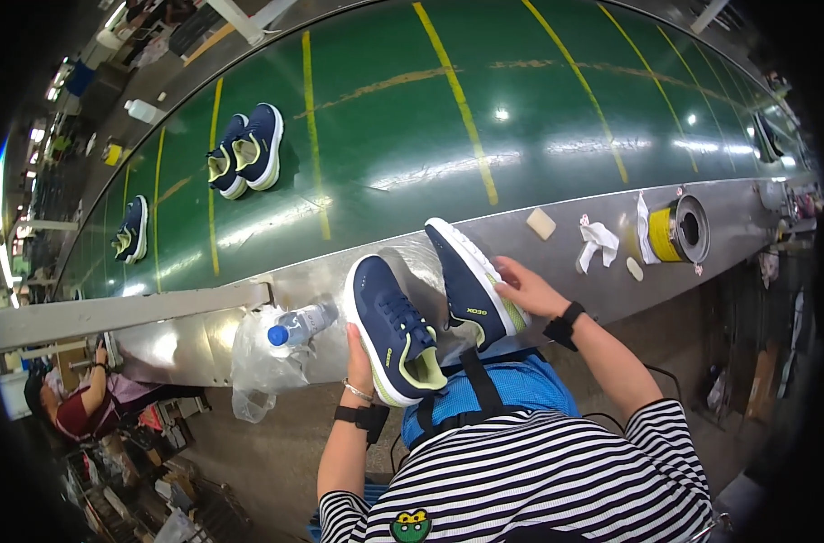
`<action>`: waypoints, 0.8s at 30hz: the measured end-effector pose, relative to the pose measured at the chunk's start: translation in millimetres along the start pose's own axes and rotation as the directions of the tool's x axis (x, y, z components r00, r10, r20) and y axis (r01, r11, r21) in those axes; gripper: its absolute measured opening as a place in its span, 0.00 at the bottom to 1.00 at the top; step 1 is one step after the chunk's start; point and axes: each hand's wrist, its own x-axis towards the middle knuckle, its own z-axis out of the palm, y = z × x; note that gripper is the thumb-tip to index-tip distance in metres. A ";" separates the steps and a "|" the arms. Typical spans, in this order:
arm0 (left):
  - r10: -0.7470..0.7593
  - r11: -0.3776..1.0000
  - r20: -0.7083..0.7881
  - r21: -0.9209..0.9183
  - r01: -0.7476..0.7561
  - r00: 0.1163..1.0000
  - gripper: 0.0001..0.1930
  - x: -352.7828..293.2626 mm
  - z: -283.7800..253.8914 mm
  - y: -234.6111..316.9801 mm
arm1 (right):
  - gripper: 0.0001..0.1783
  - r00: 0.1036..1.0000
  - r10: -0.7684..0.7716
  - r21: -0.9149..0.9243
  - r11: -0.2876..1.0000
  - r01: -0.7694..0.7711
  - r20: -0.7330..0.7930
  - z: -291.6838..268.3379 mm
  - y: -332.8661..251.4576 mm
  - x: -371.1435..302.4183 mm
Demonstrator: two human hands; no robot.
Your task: Cleaning and inspecting the soles and uppers of newly manufactured sneakers on an assembly line conveyor.
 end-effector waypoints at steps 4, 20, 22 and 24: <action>-0.005 0.998 0.007 0.060 0.005 1.000 0.35 12.4 -8.1 3.8 | 0.43 0.991 0.071 0.075 0.994 -0.080 0.110 12.4 -17.2 5.7; 0.205 0.849 -0.008 0.499 -0.174 0.979 0.33 13.7 -5.7 40.7 | 0.41 0.994 -0.022 0.699 0.712 -0.060 0.107 15.2 -30.4 -23.9; 0.239 0.840 0.020 0.498 -0.217 0.971 0.33 26.0 -15.8 36.2 | 0.38 0.996 -0.029 0.676 0.736 -0.035 0.084 12.2 -29.7 -16.1; 0.223 0.854 0.016 0.480 -0.203 0.975 0.33 36.7 -26.0 35.0 | 0.29 0.994 0.050 0.640 0.762 -0.100 0.097 6.7 -37.1 -10.7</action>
